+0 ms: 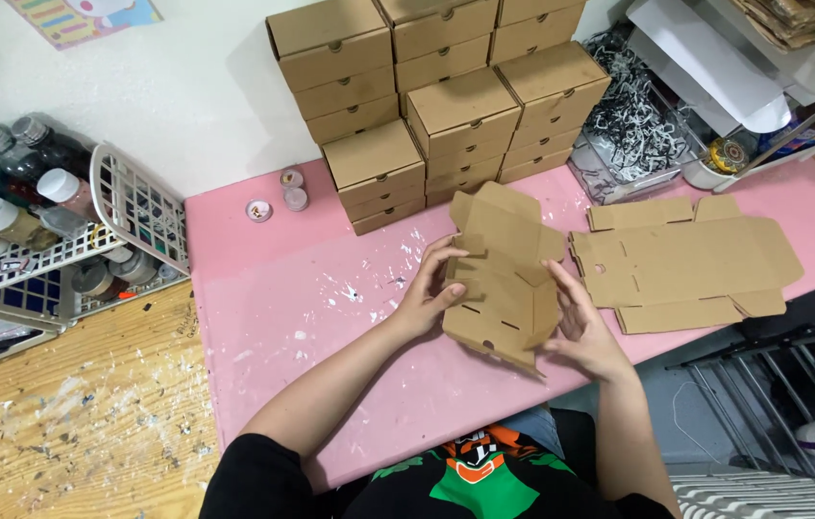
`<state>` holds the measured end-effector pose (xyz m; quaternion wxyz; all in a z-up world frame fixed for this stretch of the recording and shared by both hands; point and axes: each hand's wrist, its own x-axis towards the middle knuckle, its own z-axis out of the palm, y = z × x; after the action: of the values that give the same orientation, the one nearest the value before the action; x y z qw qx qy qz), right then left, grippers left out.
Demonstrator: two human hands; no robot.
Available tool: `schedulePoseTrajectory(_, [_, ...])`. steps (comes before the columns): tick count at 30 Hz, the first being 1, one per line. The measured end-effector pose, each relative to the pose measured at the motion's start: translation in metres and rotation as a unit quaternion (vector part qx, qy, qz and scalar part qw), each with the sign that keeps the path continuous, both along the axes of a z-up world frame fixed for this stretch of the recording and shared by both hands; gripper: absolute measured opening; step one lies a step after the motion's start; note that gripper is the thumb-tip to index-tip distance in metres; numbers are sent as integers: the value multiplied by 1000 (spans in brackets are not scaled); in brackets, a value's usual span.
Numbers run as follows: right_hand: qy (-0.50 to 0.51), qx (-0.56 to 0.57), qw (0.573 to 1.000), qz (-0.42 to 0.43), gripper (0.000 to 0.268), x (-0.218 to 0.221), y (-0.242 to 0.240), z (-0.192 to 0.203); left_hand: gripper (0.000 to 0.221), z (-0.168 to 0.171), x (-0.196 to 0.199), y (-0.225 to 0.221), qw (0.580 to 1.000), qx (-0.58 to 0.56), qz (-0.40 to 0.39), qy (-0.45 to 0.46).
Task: Folding small cardboard boxes and filling them with shredded packing material and small product items.
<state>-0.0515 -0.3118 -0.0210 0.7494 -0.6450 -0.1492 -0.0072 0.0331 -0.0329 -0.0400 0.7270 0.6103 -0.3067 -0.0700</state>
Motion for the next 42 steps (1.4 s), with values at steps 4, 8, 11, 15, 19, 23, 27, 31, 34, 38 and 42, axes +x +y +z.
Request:
schedulePoseTrajectory(4, [-2,2,1000,-29,98,2,3,-16,57,-7,0,1,999,34,-22,5])
schedulePoseTrajectory(8, [31,-37,989,-140,84,9,26,-5,93,28,-3,8,992,80,-47,-84])
schedulePoseTrajectory(11, [78,-36,977,-197,79,17,38,5,134,35,-6,10,977,122,-88,-151])
schedulePoseTrajectory(15, [41,-107,973,-202,61,27,38,-3,117,8,-5,3,977,164,-24,-136])
schedulePoseTrajectory(19, [42,-58,980,-183,49,31,41,-14,63,-15,0,-6,993,110,33,-24])
schedulePoseTrajectory(23, [23,9,989,-145,54,18,63,13,52,-20,-5,-12,996,60,63,4])
schedulePoseTrajectory(27, [-90,-34,975,-198,78,1,73,26,59,-14,-28,-25,994,-17,106,22])
schedulePoseTrajectory(31, [-184,-44,957,-219,89,1,70,32,71,-17,-31,-35,973,-57,129,185])
schedulePoseTrajectory(34, [-208,-87,951,-212,88,16,70,60,58,-7,-30,-39,963,-92,129,219])
schedulePoseTrajectory(38, [-130,-124,967,-181,73,59,56,35,46,8,-16,-47,959,-115,202,161])
schedulePoseTrajectory(42, [144,-51,986,-69,30,92,60,-11,45,1,-8,-50,935,-152,291,133])
